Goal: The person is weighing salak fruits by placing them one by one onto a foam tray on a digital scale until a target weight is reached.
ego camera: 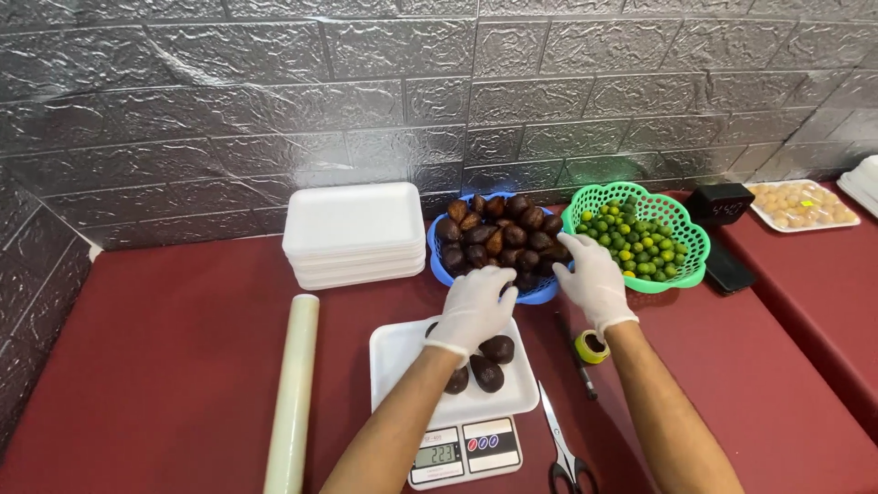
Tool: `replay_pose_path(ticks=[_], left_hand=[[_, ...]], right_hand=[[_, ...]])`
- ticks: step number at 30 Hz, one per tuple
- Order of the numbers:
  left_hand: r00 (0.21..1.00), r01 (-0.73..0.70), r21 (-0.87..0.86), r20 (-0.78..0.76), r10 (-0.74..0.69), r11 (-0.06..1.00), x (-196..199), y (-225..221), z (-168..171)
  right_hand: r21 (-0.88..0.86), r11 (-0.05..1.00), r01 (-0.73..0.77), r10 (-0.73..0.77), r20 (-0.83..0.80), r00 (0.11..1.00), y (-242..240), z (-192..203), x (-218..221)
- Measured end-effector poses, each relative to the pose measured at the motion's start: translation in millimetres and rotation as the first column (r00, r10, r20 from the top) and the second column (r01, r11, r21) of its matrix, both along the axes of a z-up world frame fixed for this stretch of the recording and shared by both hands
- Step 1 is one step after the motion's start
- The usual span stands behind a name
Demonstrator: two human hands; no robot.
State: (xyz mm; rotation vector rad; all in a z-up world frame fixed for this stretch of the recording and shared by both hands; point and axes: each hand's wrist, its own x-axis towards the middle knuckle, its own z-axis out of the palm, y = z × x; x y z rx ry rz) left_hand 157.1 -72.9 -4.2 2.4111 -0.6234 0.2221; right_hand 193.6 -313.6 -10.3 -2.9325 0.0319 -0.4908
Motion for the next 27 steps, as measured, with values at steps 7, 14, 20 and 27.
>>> replay_pose_path(ticks=[7, 14, 20, 27], left_hand=[[0.97, -0.022, -0.072, -0.243, 0.004, 0.997, 35.8, -30.4, 6.7], [0.908, -0.115, -0.333, -0.417, -0.037, 0.936, 19.6, -12.2, 50.7], [0.887, -0.105, -0.44, -0.446, -0.116, 0.892, -2.4, 6.6, 67.0], [0.876, -0.221, -0.509, -0.479, -0.06, 0.832, -25.2, 43.3, 73.3]], right_hand=[[0.132, 0.991, -0.002, -0.015, 0.126, 0.992, -7.7, -24.8, 6.5], [0.512, 0.791, -0.334, 0.193, 0.31, 0.931, 41.6, 41.2, -66.3], [0.585, 0.68, -0.442, 0.284, 0.346, 0.894, 74.1, 61.3, -87.7], [0.612, 0.608, -0.506, 0.407, 0.307, 0.86, 112.2, 72.8, -97.6]])
